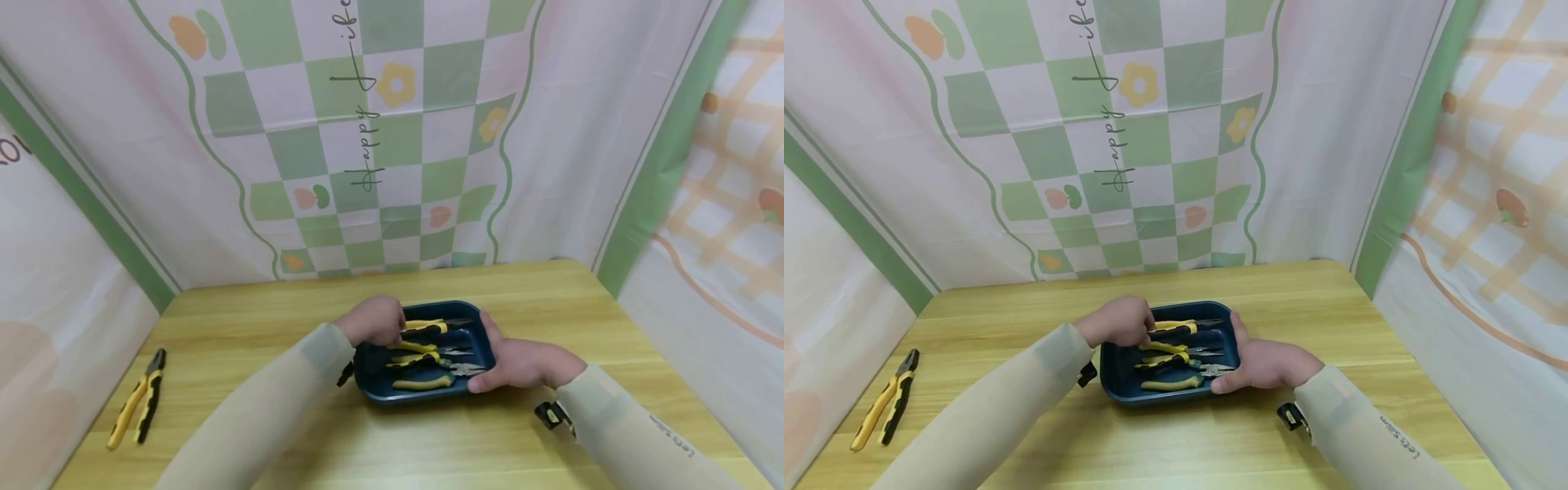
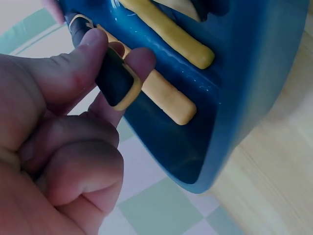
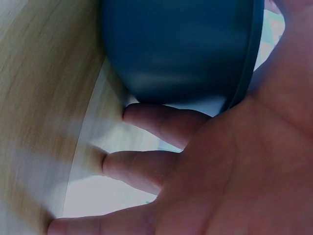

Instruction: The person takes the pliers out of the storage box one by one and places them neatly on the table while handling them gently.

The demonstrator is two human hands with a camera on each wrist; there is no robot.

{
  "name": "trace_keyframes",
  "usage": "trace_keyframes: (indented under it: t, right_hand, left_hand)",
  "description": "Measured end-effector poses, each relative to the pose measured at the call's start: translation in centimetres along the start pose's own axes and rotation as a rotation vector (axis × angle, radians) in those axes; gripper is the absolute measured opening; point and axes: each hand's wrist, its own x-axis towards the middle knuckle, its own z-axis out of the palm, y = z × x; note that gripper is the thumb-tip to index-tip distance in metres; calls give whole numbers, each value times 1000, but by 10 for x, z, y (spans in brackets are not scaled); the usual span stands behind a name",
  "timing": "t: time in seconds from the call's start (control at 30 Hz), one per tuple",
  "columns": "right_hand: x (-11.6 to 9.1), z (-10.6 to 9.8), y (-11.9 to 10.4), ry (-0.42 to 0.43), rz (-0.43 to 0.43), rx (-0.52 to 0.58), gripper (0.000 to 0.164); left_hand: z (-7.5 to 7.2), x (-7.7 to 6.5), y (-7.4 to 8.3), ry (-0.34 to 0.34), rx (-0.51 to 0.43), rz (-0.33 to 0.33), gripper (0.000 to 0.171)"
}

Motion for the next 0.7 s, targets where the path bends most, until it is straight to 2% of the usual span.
trace_keyframes:
  t: [0.1,0.23,0.37,0.7]
  right_hand:
    - [0,0,0,1,1,1,132]
    - [0,1,0,2,6,9,132]
    - [0,1,0,-1,6,4,132]
    - [0,0,-1,-2,5,-7,131]
  left_hand:
    - [1,-2,-4,7,-62,7,23]
    - [3,-5,-9,13,-165,40,9]
    - [1,-10,-13,2,-288,71,23]
    - [-5,-24,-29,9,-547,142,24]
